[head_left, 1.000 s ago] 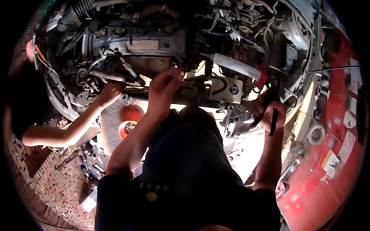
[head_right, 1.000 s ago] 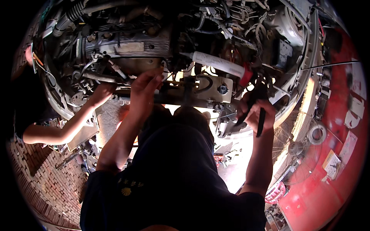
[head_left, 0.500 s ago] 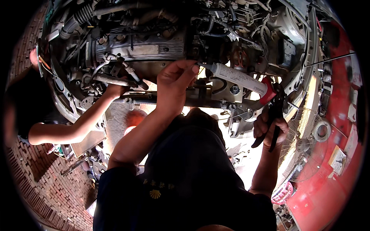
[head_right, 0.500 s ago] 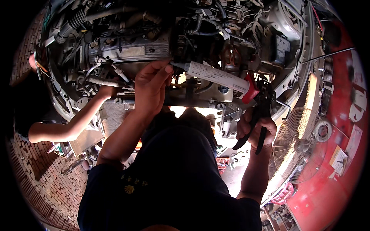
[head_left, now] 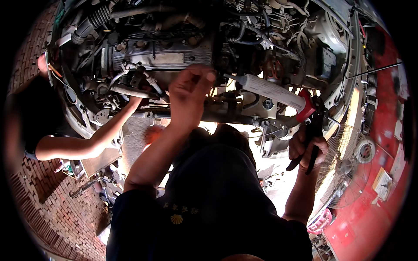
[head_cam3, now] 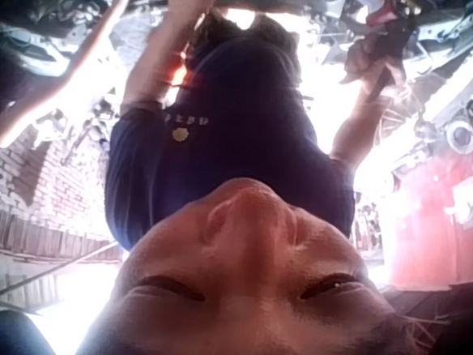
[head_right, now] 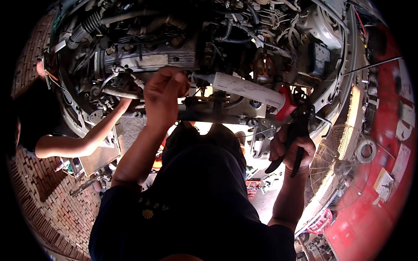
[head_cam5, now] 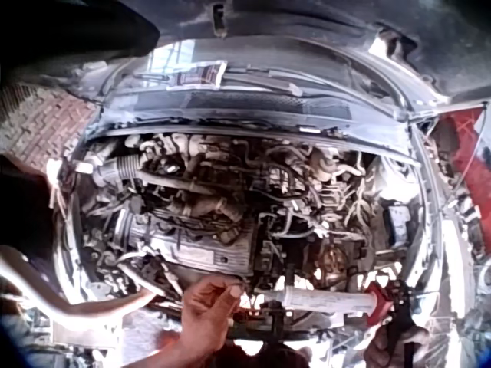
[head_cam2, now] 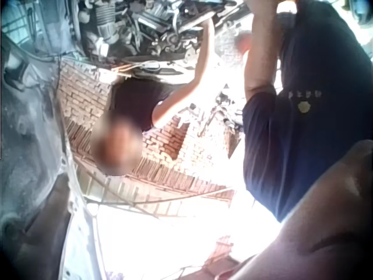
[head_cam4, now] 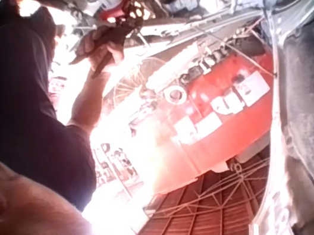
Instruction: The person works on a car engine, first handling a radiator fan shroud and pointing at electrical connectors. Using a sealant gun, the person applies material to a hose fitting and then reconnects a coolant hose, securing it with a spring clamp by hand.
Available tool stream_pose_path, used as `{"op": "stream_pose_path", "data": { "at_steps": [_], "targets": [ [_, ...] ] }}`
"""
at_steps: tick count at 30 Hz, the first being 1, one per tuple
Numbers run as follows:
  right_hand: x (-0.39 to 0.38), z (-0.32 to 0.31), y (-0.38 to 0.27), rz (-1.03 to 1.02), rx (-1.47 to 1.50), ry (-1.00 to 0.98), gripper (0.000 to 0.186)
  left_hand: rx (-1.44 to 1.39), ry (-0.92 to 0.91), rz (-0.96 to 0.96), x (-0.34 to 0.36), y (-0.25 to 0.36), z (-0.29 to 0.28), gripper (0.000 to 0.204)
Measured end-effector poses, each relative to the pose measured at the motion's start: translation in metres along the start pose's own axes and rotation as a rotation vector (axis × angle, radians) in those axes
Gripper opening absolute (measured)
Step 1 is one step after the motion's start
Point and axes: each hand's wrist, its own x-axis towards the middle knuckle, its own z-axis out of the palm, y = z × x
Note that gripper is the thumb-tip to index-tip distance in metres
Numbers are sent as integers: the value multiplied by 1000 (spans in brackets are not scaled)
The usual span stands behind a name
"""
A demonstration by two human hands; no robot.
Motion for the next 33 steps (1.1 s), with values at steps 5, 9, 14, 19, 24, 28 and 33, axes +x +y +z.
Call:
{"op": "stream_pose_path", "data": {
  "at_steps": [5, 9, 14, 19, 24, 28, 33],
  "targets": [
    [-6, -13, -6, -133, -61, 97, 42, -18, -11, 55, 10, 15, -18, 13],
    [-2, -11, -11, -108, -48, 40, 41, -114, -14, 26, 7, 25, -16, 17],
    [8, -7, -18, -44, -133, -53, 38, -183, -17, 18, 0, 34, -17, 19],
    [16, 2, -19, -55, -222, 18, 41, 68, 50, -49, -32, 38, -47, 13],
    [23, 9, -20, -79, -256, 155, 36, 531, 72, -94, -133, -5, -156, 7],
    [31, -11, -31, 47, -465, 202, 36, 1498, -106, -607, -230, -44, -302, 41],
    [62, -30, -30, 168, -681, 315, 34, 1370, -131, -214, -188, -46, -252, 24]
  ]
}}
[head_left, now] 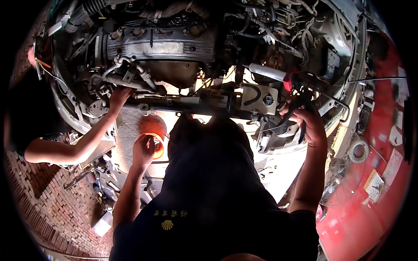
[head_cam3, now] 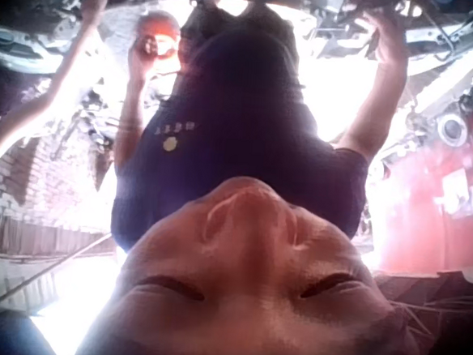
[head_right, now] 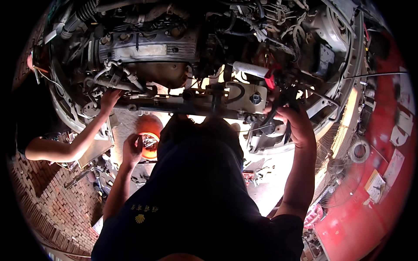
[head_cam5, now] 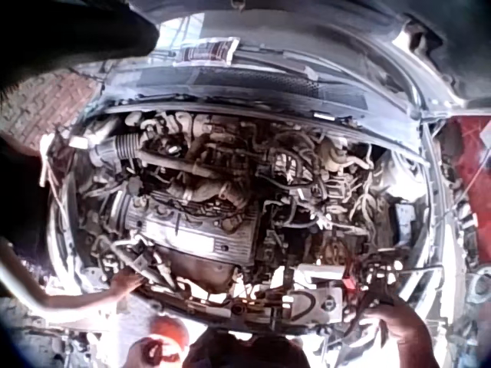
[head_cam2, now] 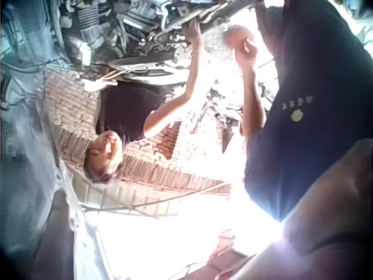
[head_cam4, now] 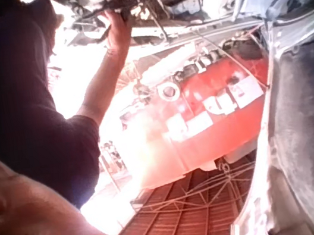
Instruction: The person works on a car engine, first handling a radiator fan shroud and pointing at electrical connectors. Using a sealant gun, the person applies material to a hose fitting and then reconnects a coolant hose, securing it with a spring clamp by hand.
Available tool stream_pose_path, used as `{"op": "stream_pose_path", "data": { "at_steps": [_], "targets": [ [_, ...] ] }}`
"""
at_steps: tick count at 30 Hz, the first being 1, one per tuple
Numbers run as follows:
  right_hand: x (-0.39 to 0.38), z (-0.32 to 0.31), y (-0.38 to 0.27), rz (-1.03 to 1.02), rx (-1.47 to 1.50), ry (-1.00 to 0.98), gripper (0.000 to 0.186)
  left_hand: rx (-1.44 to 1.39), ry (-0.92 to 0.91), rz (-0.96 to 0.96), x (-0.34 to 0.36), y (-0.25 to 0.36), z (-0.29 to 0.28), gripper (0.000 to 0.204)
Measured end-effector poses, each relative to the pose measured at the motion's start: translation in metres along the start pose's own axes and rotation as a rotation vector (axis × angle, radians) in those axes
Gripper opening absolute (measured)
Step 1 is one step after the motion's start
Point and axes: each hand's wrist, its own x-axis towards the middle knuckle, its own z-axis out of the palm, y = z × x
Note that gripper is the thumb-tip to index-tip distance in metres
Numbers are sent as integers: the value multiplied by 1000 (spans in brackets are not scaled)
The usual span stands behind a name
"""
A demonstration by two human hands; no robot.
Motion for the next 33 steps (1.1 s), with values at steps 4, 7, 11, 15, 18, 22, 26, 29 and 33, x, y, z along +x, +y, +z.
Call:
{"op": "stream_pose_path", "data": {
  "at_steps": [4, 7, 11, 15, 18, 22, 26, 29, 33],
  "targets": [
    [33, 1, -3, 55, 12, -101, 37, -178, 244, 485, 67, 134, -15, 36],
    [60, -15, 12, 87, 71, -162, 38, -257, 215, 473, 104, 172, 7, 44],
    [85, -25, 23, 97, 93, -125, 35, -62, 341, 457, 142, 172, 35, 62],
    [97, -28, 24, 118, 107, -110, 33, 82, 205, 376, 141, 157, 54, 80],
    [98, -25, 18, 171, 163, -73, 32, 101, 152, 373, 139, 155, 56, 84],
    [97, -18, 17, 115, 195, -32, 33, 121, 141, 369, 140, 156, 56, 84],
    [98, -19, 18, 107, 171, 17, 32, 154, 151, 376, 139, 156, 58, 85],
    [97, -16, 13, 95, 161, -1, 31, 152, 162, 380, 139, 157, 57, 84],
    [97, -18, 13, 116, 156, -23, 32, 161, 176, 393, 139, 158, 57, 83]
  ]
}}
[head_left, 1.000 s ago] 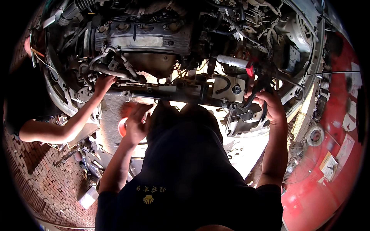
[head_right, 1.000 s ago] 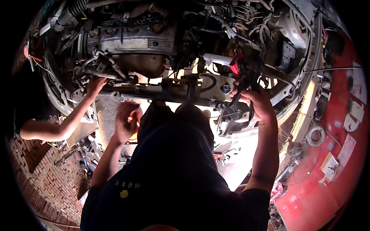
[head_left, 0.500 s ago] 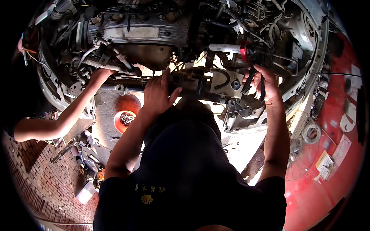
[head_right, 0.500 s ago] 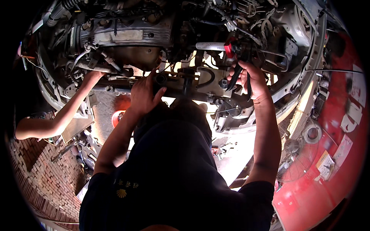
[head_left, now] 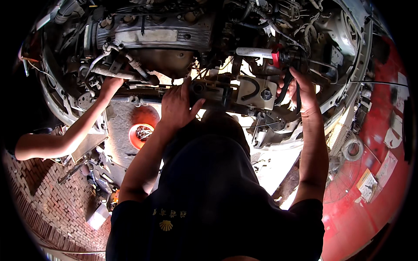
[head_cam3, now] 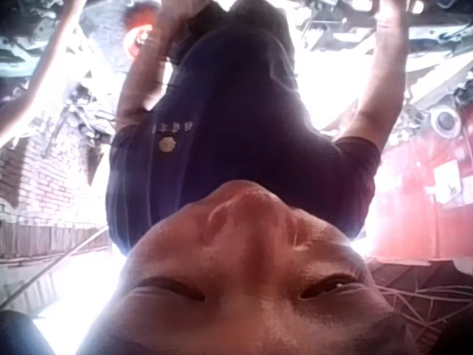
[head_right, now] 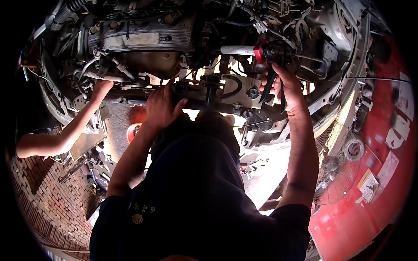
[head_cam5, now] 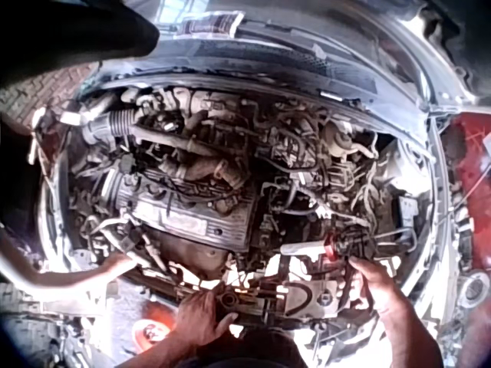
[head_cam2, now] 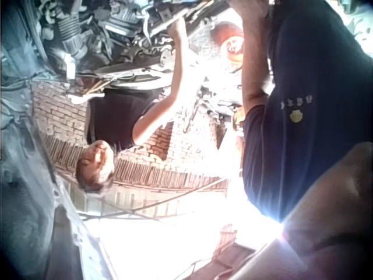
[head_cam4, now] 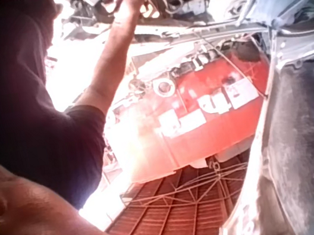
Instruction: The person works on a car engine, first handling a radiator fan shroud and pointing at electrical connectors. Using a sealant gun, the person applies material to a hose fitting and then reconnects a coolant hose, securing it with a spring clamp by hand.
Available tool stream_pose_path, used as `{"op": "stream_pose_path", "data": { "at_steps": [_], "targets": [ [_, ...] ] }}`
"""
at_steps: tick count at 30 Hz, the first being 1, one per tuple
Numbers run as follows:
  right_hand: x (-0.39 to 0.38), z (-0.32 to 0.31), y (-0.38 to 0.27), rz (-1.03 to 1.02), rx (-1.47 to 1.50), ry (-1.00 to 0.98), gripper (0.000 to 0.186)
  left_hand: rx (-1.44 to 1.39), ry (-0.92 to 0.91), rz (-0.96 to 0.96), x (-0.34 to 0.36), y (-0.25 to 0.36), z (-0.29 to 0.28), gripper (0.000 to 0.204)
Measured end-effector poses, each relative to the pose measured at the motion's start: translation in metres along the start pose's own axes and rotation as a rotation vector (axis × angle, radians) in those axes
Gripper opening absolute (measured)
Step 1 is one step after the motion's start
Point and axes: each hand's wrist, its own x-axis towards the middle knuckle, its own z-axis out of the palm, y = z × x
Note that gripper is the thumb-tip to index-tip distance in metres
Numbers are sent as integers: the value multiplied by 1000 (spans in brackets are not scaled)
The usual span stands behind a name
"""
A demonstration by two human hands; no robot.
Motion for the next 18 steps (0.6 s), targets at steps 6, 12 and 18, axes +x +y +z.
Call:
{"op": "stream_pose_path", "data": {
  "at_steps": [6, 12, 18],
  "targets": [
    [-4, 7, -4, 8, -39, -15, 35, -9, -40, -32, 1, 1, -3, 82],
    [-2, -4, -1, -8, -55, -37, 36, 16, 34, 14, 0, 2, 0, 81],
    [1, -9, 0, -8, -31, 30, 39, -11, -2, -18, 1, 3, -1, 82]
  ]
}}
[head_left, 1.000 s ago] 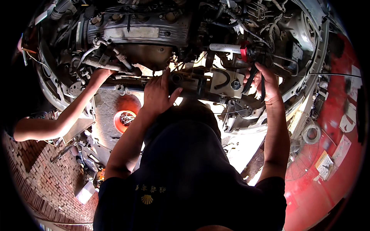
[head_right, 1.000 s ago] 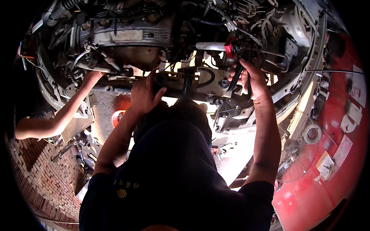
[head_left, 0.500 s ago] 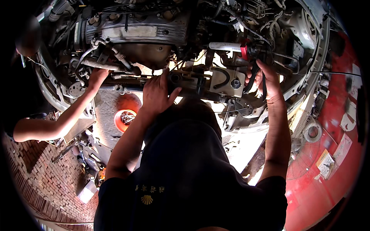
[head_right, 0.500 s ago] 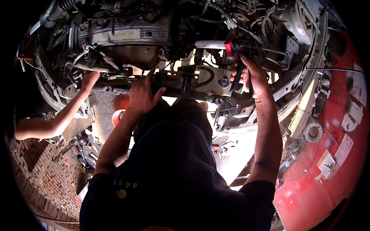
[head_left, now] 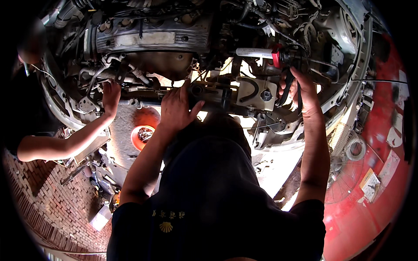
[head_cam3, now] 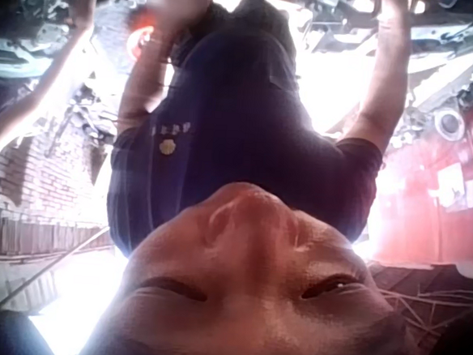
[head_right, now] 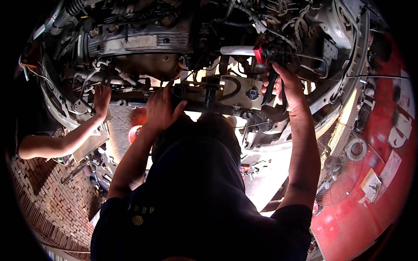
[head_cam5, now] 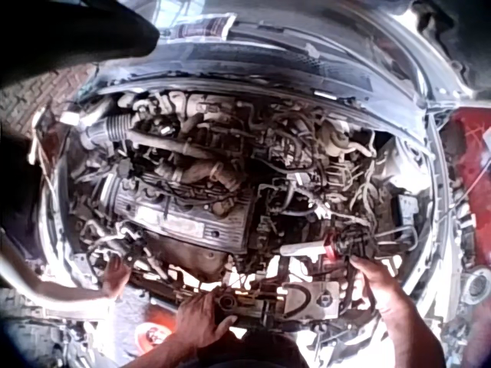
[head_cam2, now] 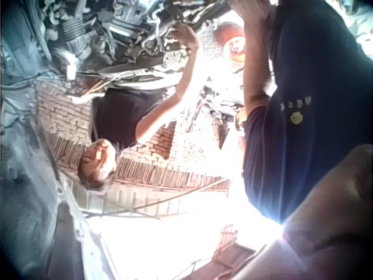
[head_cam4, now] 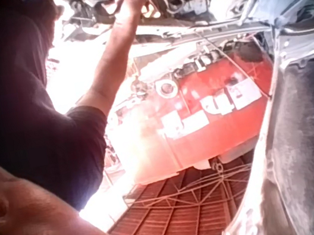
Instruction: The person works on a car engine, first handling a radiator fan shroud and pointing at electrical connectors. Using a sealant gun, the person applies material to a hose fitting and then reconnects a coolant hose, securing it with a spring clamp by hand.
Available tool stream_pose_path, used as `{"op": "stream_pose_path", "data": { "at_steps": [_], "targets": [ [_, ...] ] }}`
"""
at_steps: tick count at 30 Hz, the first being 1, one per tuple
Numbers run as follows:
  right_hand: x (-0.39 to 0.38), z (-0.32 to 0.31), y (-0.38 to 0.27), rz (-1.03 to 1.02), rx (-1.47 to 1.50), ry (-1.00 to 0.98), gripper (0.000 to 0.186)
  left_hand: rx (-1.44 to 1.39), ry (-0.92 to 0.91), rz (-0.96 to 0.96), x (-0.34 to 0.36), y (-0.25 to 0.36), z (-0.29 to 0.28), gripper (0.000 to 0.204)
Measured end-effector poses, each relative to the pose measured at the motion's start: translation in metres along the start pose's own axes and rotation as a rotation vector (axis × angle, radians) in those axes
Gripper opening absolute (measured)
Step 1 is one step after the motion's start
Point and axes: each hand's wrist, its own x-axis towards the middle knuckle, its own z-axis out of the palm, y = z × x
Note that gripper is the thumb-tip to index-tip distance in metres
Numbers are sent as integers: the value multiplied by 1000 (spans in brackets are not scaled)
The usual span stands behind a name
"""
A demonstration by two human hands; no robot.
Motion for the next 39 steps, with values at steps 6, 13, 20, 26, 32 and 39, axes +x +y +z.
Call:
{"op": "stream_pose_path", "data": {
  "at_steps": [6, 13, 20, 26, 32, 39],
  "targets": [
    [-1, 0, -4, -7, -51, -17, 41, -36, -23, -40, -1, -1, 1, 82],
    [-1, 1, -6, -1, -78, -21, 42, -18, -23, -26, -2, -1, 2, 83],
    [-8, 14, -9, -29, -60, -30, 40, -13, -52, -46, -2, -1, 2, 84],
    [-7, 6, -4, -10, -67, -14, 40, -15, -64, -48, -1, 0, 1, 84],
    [-6, 2, -3, 22, -14, -48, 43, -3, -23, -22, -2, -2, 5, 84],
    [-7, 6, -7, -56, 5, -56, 39, -2, -71, -55, 2, -1, 1, 84]
  ]
}}
